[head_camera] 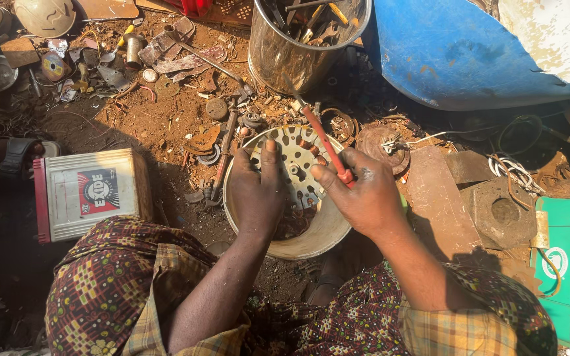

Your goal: The person sits on the ground and uses a screwdriver and pliers to remove copper windings from a motor stator. They repeatedly pry and pull the windings out of the slots, placing the removed pieces into a bucket.

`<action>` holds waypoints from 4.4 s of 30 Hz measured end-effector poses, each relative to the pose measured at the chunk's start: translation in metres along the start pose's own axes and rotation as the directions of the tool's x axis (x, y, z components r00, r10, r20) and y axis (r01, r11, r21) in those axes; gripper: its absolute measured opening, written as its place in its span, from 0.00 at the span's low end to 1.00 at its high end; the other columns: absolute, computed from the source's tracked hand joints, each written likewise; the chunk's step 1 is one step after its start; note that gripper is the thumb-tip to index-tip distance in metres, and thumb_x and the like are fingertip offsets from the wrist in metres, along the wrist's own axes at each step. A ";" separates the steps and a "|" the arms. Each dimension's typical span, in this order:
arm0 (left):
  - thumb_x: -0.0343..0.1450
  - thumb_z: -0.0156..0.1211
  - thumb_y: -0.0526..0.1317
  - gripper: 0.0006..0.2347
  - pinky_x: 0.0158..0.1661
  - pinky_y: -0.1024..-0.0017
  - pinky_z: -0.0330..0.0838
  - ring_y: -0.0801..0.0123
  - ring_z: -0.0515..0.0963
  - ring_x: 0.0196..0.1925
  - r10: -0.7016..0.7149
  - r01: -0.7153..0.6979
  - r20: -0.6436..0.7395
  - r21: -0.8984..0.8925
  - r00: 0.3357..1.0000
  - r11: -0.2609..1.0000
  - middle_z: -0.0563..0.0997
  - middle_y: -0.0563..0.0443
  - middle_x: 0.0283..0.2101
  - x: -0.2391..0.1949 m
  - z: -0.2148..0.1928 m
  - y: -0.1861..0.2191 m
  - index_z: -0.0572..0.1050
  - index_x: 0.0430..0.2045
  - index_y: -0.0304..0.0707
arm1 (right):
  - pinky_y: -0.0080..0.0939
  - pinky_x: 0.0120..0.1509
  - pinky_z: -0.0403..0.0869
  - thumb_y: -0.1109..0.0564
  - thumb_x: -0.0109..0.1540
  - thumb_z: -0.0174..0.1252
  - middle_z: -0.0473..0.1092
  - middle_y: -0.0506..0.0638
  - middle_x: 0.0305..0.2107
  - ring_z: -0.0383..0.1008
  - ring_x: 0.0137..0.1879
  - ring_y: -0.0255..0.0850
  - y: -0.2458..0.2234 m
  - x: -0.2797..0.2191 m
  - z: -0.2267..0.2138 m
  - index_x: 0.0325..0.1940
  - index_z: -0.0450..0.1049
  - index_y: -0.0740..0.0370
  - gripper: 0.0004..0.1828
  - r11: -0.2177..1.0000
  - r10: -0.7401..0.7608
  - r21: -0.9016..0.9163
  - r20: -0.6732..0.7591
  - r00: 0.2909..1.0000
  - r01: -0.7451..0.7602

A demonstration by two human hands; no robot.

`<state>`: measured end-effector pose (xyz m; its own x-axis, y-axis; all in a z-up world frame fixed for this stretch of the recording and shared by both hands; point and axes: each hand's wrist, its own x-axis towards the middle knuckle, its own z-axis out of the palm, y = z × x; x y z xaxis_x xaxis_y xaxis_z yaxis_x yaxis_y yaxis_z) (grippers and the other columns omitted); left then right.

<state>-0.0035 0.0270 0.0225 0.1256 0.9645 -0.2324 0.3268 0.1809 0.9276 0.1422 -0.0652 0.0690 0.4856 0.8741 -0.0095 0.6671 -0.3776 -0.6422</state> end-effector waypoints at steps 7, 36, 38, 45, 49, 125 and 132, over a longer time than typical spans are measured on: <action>0.74 0.62 0.48 0.15 0.35 0.62 0.75 0.58 0.85 0.34 0.234 -0.234 -0.019 0.009 0.972 0.972 0.84 0.40 0.31 -0.006 0.008 -0.015 0.74 0.35 0.30 | 0.60 0.38 0.71 0.43 0.61 0.64 0.72 0.62 0.20 0.76 0.32 0.62 0.011 0.011 0.017 0.29 0.74 0.65 0.21 0.969 -0.014 -0.245 0.022 1.000 0.019; 0.70 0.62 0.54 0.18 0.45 0.52 0.75 0.44 0.84 0.42 0.194 -0.291 0.300 0.325 0.934 0.900 0.85 0.36 0.35 0.014 0.003 -0.004 0.80 0.41 0.39 | 0.55 0.44 0.74 0.46 0.60 0.60 0.74 0.60 0.25 0.77 0.37 0.57 0.017 0.019 0.047 0.32 0.75 0.65 0.17 0.987 0.145 -0.087 0.166 0.975 -0.132; 0.69 0.63 0.52 0.17 0.43 0.50 0.74 0.42 0.83 0.41 0.276 -0.348 0.247 0.322 0.929 0.881 0.85 0.35 0.36 0.014 0.006 -0.004 0.80 0.40 0.37 | 0.57 0.46 0.72 0.47 0.58 0.61 0.75 0.59 0.31 0.75 0.42 0.58 0.016 0.022 0.043 0.32 0.77 0.62 0.14 0.985 0.083 -0.161 0.142 0.986 -0.060; 0.68 0.64 0.54 0.19 0.38 0.50 0.76 0.41 0.84 0.37 0.223 -0.261 0.173 0.242 0.959 0.935 0.84 0.35 0.31 0.015 0.005 -0.006 0.81 0.37 0.35 | 0.55 0.49 0.70 0.49 0.60 0.60 0.69 0.57 0.33 0.72 0.44 0.55 0.023 0.030 0.052 0.34 0.75 0.64 0.14 0.992 -0.123 -0.021 0.096 0.988 0.126; 0.67 0.64 0.55 0.20 0.37 0.51 0.76 0.41 0.84 0.35 0.175 -0.201 0.128 0.231 0.976 0.952 0.84 0.34 0.30 0.019 0.007 0.000 0.81 0.38 0.35 | 0.54 0.47 0.69 0.52 0.61 0.59 0.65 0.56 0.32 0.71 0.41 0.53 0.028 0.027 0.060 0.33 0.73 0.65 0.12 0.977 -0.210 0.033 -0.002 0.978 0.210; 0.68 0.61 0.57 0.22 0.51 0.57 0.75 0.49 0.83 0.51 0.208 -0.273 0.285 0.209 0.936 0.939 0.84 0.40 0.47 0.027 0.007 -0.016 0.81 0.47 0.39 | 0.54 0.53 0.72 0.45 0.63 0.56 0.64 0.51 0.40 0.73 0.49 0.48 -0.006 0.029 0.017 0.43 0.78 0.59 0.16 0.991 -0.039 -0.116 0.194 0.980 0.063; 0.68 0.62 0.55 0.21 0.48 0.53 0.74 0.46 0.82 0.49 0.244 -0.282 0.189 0.214 0.951 0.935 0.83 0.37 0.45 0.028 0.009 -0.015 0.80 0.47 0.41 | 0.55 0.48 0.71 0.50 0.65 0.56 0.64 0.54 0.39 0.73 0.45 0.50 -0.016 0.017 0.025 0.37 0.75 0.64 0.14 0.969 -0.129 -0.199 0.082 0.988 0.144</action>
<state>0.0030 0.0492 -0.0008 0.3760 0.9253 -0.0501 0.4708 -0.1442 0.8704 0.1254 -0.0364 0.0599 0.3471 0.9378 0.0106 0.8289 -0.3015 -0.4712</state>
